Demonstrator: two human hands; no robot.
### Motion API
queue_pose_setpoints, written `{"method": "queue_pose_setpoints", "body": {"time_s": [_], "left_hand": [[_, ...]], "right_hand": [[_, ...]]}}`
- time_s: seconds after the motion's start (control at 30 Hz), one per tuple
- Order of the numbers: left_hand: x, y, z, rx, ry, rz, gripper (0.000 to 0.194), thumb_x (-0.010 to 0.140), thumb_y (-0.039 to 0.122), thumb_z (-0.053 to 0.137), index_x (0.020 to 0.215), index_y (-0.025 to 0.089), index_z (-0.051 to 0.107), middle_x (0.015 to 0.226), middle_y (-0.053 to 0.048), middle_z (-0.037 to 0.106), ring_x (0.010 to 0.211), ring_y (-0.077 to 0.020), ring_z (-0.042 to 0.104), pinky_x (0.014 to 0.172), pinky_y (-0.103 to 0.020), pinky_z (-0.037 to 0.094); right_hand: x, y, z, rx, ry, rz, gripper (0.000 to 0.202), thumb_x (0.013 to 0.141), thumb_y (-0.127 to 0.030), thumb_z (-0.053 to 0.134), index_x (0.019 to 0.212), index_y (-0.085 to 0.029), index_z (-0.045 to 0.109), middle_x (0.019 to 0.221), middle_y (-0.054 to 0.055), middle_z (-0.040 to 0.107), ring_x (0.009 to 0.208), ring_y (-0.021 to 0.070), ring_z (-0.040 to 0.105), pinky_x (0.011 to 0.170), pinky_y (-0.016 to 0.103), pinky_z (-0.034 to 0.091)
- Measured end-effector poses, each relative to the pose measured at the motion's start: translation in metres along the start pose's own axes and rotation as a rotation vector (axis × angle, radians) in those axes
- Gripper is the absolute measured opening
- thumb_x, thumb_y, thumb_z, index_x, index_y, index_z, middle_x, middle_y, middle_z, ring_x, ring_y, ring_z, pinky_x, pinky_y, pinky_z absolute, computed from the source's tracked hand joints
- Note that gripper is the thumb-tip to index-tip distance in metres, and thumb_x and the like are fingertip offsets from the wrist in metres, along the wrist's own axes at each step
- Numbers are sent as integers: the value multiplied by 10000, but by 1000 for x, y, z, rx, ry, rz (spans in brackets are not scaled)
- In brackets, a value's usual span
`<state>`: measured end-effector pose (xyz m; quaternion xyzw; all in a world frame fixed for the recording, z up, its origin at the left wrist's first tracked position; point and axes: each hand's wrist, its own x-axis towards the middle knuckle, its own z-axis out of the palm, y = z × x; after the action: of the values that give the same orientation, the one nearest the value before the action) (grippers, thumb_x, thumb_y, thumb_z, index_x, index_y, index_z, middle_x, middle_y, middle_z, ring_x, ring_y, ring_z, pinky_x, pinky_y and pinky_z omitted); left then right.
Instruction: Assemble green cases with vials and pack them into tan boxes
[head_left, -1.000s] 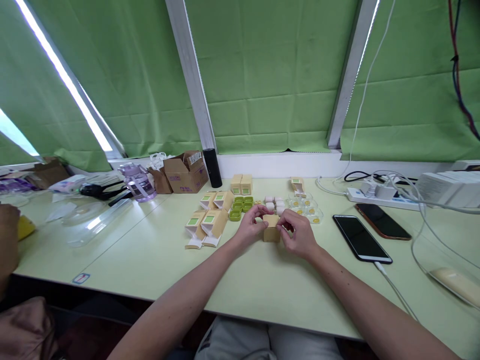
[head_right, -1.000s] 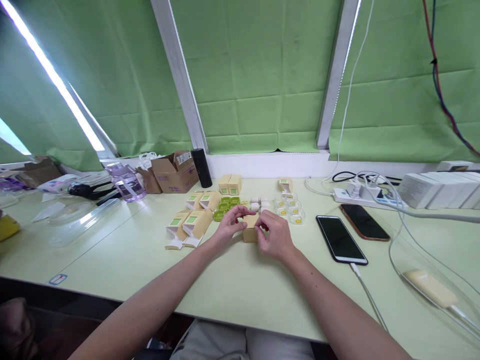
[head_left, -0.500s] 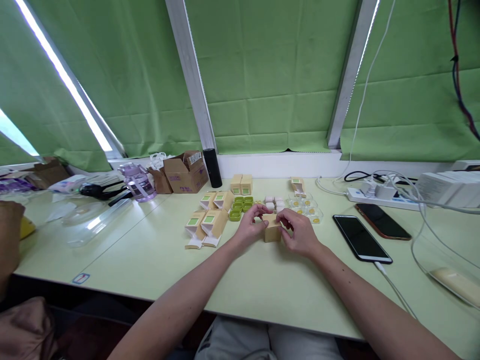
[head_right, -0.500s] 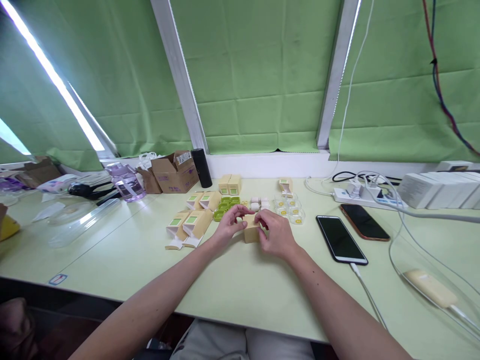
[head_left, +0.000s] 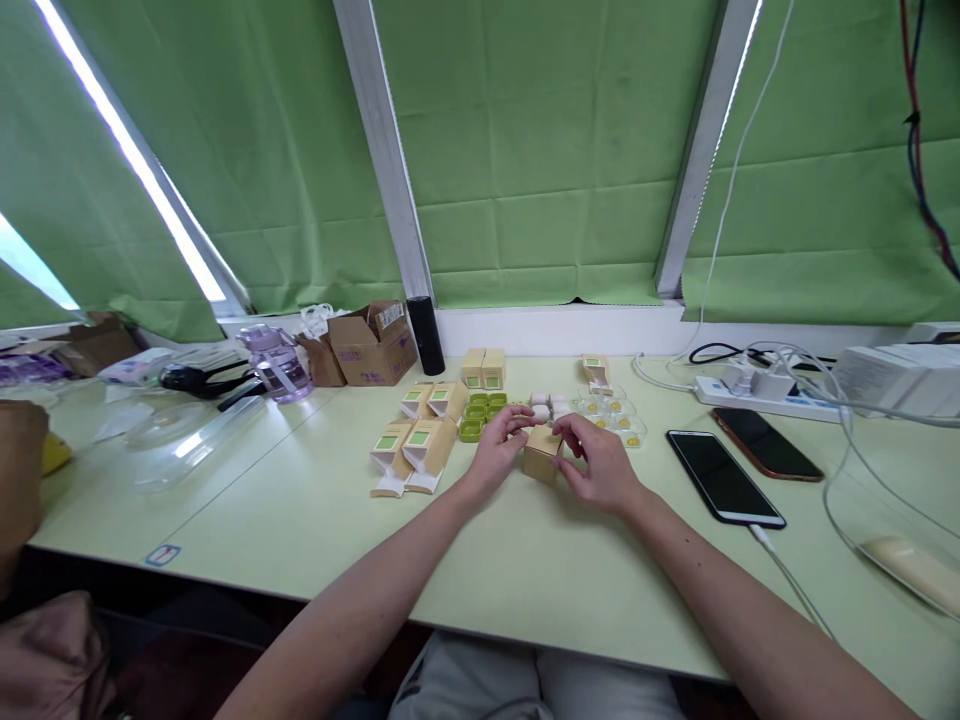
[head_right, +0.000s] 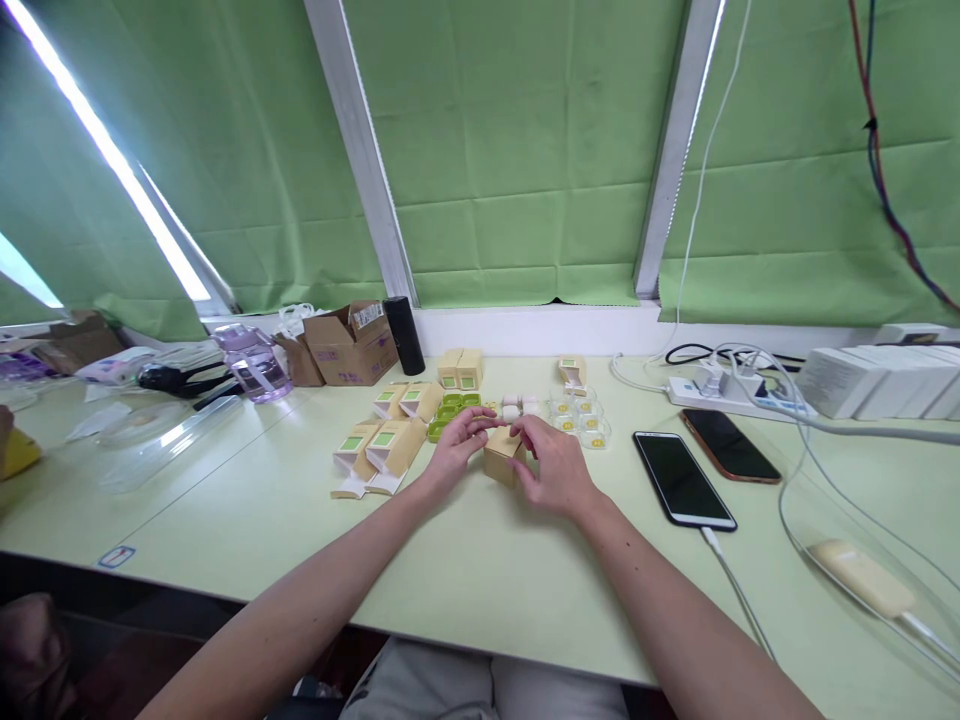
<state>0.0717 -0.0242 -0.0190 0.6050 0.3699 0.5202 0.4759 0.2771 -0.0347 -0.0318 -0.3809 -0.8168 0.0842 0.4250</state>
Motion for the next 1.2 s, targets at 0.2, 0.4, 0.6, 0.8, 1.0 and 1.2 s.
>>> {"method": "queue_pose_setpoints", "body": {"time_s": [0.2,0.4,0.6,0.8,1.0,1.2], "left_hand": [[4,-4,-2,44,91,1,296,768,124,605,1053,197,634,1003,-72,739,1104,-241,687,961,-352,479],[5,-4,-3,117,166,21,287,749,114,575,1018,187,644,908,-53,726,955,-217,679,924,-348,473],[3,-1,-3,224,218,33,185,813,174,564,979,194,642,724,-16,717,761,-194,626,874,-349,450],[0,4,-3,298,276,21,84,853,217,581,906,203,644,673,-2,706,675,-184,601,780,-323,430],[0,4,-2,338,270,35,79,843,202,596,903,209,647,679,1,730,673,-190,603,778,-319,410],[-2,6,-3,415,293,168,128,821,159,633,926,229,654,796,-30,710,834,-236,622,859,-360,432]], "right_hand": [[1,4,0,-56,15,32,304,792,-194,598,1089,-230,543,803,-21,586,668,164,540,641,283,379],[3,10,4,-146,57,131,280,824,-158,536,1094,-231,548,847,5,635,681,176,568,619,280,346],[7,8,7,-311,-41,365,260,897,-160,521,1144,-242,534,844,17,689,669,197,591,591,283,243],[11,0,5,-448,-293,475,72,888,-158,582,906,-227,577,859,86,732,727,231,646,591,308,217],[10,-1,5,-422,-283,458,143,871,-149,589,981,-239,604,884,73,753,772,240,674,592,300,237],[9,4,7,-427,-284,476,220,846,-129,595,1031,-247,608,892,72,759,793,251,686,596,299,240]]}}
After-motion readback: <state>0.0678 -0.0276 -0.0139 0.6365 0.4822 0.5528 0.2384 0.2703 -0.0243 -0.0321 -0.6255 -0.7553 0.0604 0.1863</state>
